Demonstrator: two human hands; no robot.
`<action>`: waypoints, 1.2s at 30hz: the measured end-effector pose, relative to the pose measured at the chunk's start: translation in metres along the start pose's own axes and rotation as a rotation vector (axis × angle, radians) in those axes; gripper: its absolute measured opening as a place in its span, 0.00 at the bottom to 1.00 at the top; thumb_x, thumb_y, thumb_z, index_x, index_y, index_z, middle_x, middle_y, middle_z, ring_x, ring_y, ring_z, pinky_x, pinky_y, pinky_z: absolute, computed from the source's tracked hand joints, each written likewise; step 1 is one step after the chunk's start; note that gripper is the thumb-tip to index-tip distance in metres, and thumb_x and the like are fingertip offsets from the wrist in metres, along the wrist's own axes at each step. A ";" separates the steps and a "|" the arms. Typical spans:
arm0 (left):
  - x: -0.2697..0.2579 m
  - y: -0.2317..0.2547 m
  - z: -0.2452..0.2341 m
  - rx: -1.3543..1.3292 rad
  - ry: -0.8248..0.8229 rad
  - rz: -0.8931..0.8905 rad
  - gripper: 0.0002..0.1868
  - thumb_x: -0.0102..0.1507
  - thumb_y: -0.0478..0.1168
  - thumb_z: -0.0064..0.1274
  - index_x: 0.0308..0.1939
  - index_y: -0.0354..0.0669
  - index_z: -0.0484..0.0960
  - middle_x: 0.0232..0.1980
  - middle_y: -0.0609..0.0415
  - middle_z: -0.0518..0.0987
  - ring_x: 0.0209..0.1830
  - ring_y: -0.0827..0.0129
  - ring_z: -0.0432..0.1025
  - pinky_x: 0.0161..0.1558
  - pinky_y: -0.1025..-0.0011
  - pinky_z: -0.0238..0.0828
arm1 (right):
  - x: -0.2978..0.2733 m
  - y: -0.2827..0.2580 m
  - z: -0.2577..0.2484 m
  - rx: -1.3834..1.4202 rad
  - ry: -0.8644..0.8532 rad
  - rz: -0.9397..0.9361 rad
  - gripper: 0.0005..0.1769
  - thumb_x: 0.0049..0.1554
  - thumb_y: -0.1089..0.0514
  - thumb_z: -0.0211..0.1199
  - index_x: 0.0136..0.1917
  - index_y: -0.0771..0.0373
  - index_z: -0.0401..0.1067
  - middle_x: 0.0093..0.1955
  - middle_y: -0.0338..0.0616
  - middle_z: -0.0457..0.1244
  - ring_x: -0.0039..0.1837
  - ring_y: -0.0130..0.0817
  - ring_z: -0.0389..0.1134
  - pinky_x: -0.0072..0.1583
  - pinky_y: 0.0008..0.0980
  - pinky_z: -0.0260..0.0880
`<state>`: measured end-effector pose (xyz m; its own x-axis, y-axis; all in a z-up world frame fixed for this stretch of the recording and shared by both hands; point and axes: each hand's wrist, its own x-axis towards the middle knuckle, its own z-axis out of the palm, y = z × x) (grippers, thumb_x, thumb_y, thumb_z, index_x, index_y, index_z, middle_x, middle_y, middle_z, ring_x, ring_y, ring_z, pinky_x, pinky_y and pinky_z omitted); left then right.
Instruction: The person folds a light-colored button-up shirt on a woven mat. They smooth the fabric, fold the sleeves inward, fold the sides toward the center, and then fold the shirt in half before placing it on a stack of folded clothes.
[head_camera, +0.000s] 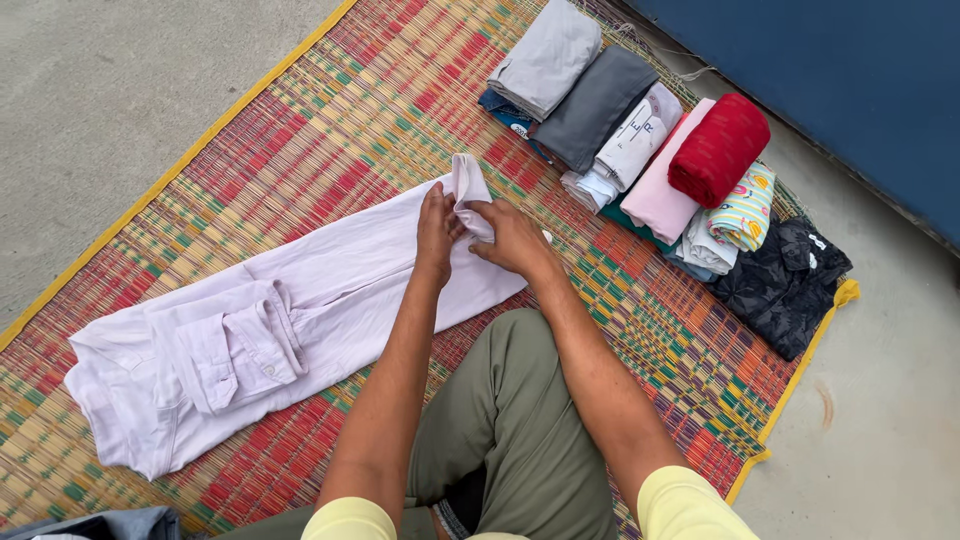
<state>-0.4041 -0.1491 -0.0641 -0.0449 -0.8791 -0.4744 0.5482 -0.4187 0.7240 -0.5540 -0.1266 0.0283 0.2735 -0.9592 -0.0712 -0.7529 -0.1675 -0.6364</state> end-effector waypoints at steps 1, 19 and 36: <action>-0.001 0.008 -0.005 -0.006 -0.025 -0.003 0.38 0.69 0.61 0.40 0.77 0.44 0.59 0.63 0.51 0.75 0.58 0.64 0.72 0.57 0.64 0.70 | -0.002 -0.007 -0.001 0.047 -0.113 -0.047 0.38 0.41 0.54 0.77 0.65 0.60 0.73 0.57 0.53 0.67 0.58 0.48 0.70 0.56 0.44 0.70; 0.028 0.029 0.014 0.395 0.071 0.200 0.52 0.53 0.39 0.69 0.74 0.33 0.54 0.44 0.45 0.84 0.40 0.67 0.82 0.40 0.72 0.79 | -0.027 -0.018 -0.042 -0.008 -0.317 0.180 0.38 0.38 0.40 0.78 0.58 0.61 0.79 0.54 0.51 0.71 0.53 0.45 0.74 0.54 0.39 0.73; -0.048 0.040 0.025 1.419 -0.322 0.842 0.28 0.52 0.27 0.59 0.55 0.55 0.86 0.74 0.49 0.69 0.73 0.52 0.62 0.60 0.57 0.66 | -0.039 0.032 -0.050 0.342 0.010 0.823 0.26 0.53 0.42 0.73 0.49 0.65 0.72 0.31 0.46 0.68 0.32 0.32 0.70 0.37 0.31 0.70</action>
<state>-0.4006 -0.1294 0.0001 -0.4072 -0.8819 0.2374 -0.6195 0.4577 0.6377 -0.6181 -0.1061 0.0489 -0.2820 -0.7477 -0.6011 -0.4880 0.6513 -0.5812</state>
